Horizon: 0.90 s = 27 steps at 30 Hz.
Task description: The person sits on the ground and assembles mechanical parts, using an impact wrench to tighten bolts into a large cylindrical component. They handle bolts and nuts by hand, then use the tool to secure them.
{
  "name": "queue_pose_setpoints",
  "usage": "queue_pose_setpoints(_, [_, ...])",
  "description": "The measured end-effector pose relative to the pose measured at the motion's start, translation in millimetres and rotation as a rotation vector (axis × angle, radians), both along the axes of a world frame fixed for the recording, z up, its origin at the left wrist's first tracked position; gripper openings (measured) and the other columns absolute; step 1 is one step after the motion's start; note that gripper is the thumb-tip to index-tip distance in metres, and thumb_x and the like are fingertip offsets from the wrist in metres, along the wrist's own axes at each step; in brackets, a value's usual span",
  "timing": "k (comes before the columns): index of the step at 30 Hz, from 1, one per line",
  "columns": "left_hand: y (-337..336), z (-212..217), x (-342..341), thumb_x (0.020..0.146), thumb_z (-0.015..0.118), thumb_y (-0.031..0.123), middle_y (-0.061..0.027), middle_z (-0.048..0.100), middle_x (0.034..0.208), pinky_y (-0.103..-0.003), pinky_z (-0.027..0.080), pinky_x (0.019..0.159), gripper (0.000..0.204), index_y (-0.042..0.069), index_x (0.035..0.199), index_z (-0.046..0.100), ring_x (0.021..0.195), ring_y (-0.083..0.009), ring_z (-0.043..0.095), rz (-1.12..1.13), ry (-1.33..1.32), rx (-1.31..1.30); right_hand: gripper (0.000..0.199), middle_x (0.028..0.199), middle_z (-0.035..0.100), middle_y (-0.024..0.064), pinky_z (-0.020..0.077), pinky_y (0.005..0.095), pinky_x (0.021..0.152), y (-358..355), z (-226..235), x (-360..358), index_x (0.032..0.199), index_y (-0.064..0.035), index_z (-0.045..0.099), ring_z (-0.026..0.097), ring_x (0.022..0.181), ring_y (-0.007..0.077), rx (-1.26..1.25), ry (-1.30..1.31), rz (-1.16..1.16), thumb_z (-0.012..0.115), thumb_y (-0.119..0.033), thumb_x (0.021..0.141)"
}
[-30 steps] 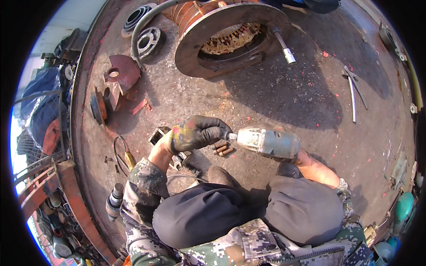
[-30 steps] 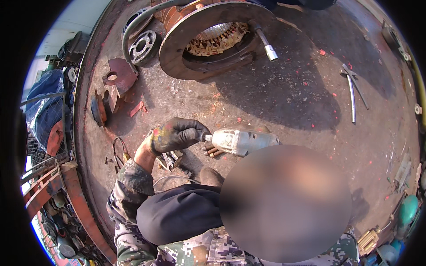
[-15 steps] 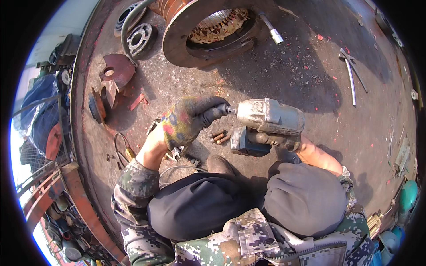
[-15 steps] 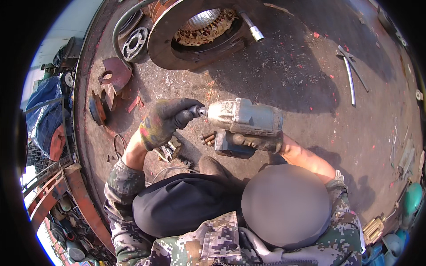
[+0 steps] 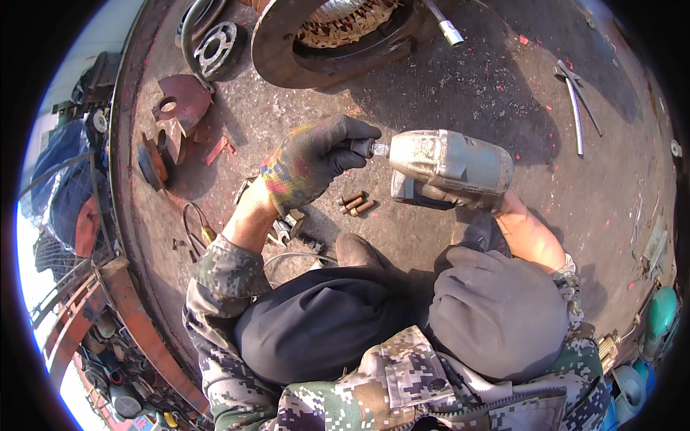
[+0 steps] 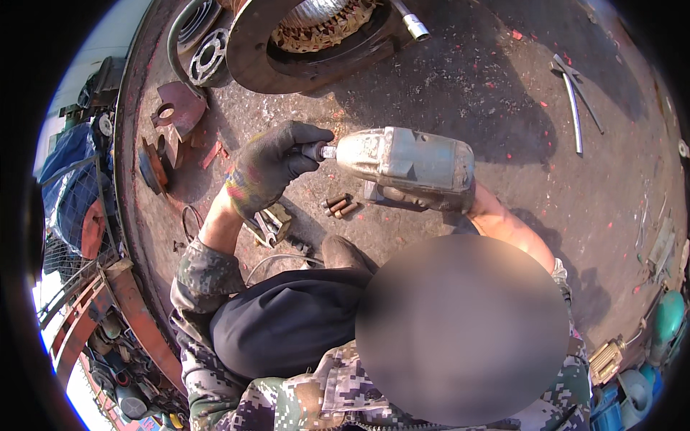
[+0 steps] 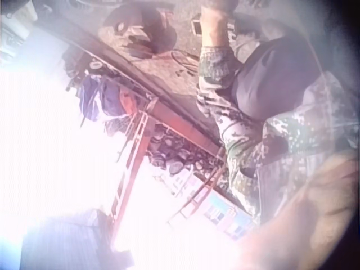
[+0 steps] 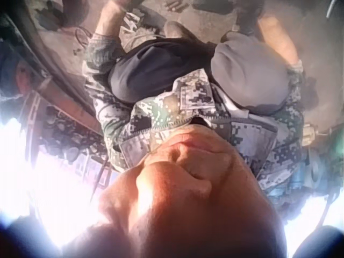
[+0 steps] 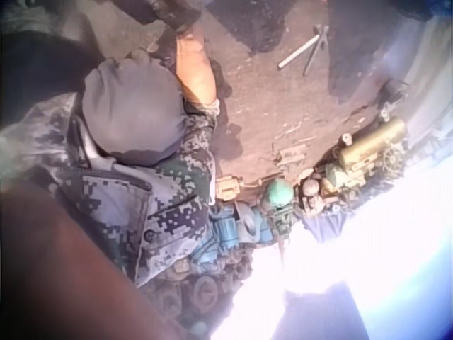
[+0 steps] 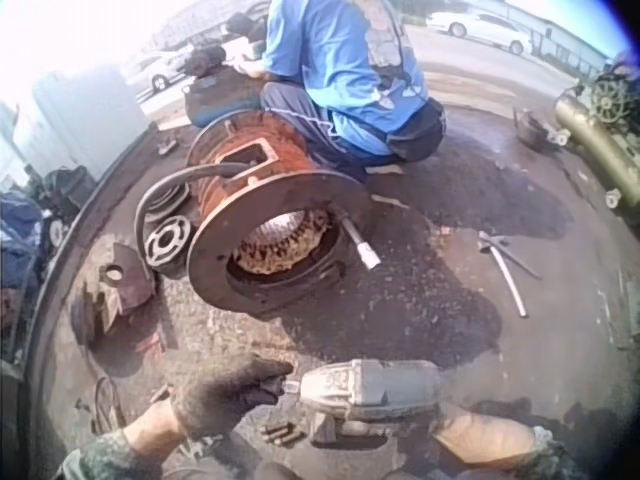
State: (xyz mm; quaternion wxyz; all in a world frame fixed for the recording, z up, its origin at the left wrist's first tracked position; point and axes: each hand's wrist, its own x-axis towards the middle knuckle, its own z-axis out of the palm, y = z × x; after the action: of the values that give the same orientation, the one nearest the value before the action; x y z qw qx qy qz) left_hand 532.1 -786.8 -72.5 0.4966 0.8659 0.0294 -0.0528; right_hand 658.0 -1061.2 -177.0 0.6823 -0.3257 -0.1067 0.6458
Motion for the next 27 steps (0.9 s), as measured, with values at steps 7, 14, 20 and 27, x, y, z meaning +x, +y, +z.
queue_pose_setpoints(7, [5, 9, -1, 0.097, 0.073, 0.022, -0.0092, 0.073, 0.098, -0.036, 0.056, 0.077, 0.037, 0.007, 0.130, 0.068, 0.084, -0.0192, 0.071, -0.030, -0.028, 0.182, 0.079, 0.161, 0.042, 0.0164, 0.0446, 0.0419, 0.117, -10, 4, 5, 0.163, -0.0056, 0.030, 0.053, 0.141, 0.0287, -0.043, -0.030, -0.024, 0.061, -0.045, 0.103])
queue_pose_setpoints(14, [20, 14, -8, 0.100, 0.070, 0.045, -0.0028, 0.071, 0.094, -0.032, 0.051, 0.077, 0.047, 0.003, 0.121, 0.072, 0.087, -0.0120, 0.062, -0.039, 0.438, -0.180, 0.077, 0.159, 0.044, 0.0153, 0.0460, 0.0409, 0.115, -16, 5, 1, 0.162, -0.0064, 0.032, 0.054, 0.139, 0.0273, -0.057, -0.026, -0.024, 0.064, -0.043, 0.101])
queue_pose_setpoints(20, [-2, 12, -9, 0.104, 0.066, 0.028, -0.0122, 0.073, 0.101, -0.036, 0.055, 0.084, 0.033, 0.007, 0.129, 0.066, 0.094, -0.0214, 0.073, 0.114, 0.104, 0.373, 0.077, 0.157, 0.046, 0.0143, 0.0473, 0.0400, 0.114, -15, 5, -4, 0.161, -0.0072, 0.034, 0.055, 0.137, 0.0262, -0.058, -0.035, -0.017, 0.067, -0.041, 0.100])
queue_pose_setpoints(27, [1, -32, -15, 0.110, 0.059, 0.026, -0.0063, 0.071, 0.101, -0.028, 0.055, 0.075, 0.032, 0.002, 0.131, 0.065, 0.080, -0.0122, 0.065, 0.597, -0.043, -0.352, 0.076, 0.155, 0.049, 0.0132, 0.0487, 0.0390, 0.112, -16, 1, -5, 0.160, -0.0080, 0.036, 0.057, 0.135, 0.0248, -0.052, -0.042, -0.025, 0.069, -0.038, 0.099])
